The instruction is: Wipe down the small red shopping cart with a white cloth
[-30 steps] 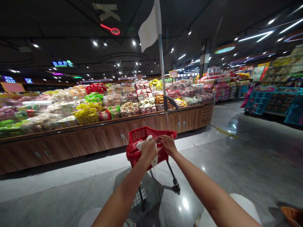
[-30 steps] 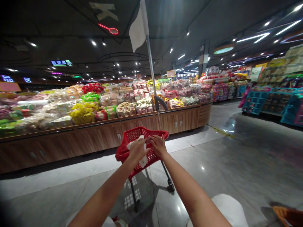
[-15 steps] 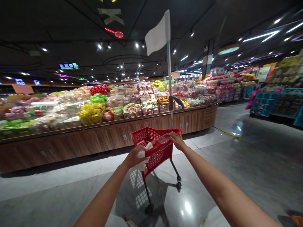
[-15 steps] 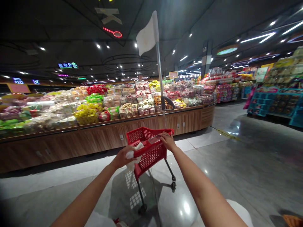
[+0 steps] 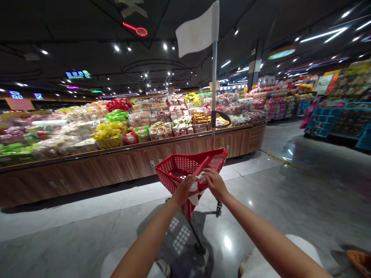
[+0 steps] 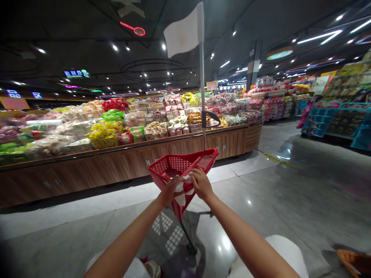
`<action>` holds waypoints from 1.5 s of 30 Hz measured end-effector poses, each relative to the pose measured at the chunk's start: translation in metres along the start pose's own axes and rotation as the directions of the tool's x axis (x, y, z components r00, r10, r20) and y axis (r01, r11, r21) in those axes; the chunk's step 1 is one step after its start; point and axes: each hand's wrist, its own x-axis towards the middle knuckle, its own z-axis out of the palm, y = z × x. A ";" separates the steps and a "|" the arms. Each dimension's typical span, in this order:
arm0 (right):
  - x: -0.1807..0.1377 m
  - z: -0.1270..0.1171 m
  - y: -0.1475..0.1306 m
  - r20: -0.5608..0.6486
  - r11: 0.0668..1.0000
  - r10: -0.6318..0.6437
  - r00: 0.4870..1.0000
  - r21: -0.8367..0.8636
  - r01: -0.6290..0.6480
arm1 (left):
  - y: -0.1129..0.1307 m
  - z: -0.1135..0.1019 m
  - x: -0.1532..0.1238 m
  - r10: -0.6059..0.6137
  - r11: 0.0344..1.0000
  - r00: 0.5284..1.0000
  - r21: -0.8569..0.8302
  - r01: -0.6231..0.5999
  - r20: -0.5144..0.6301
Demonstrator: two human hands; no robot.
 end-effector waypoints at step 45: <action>0.003 -0.046 0.027 0.201 0.648 0.013 0.979 -0.747 0.145 | -0.036 0.051 0.000 -0.236 0.964 0.971 0.117 0.238 -0.037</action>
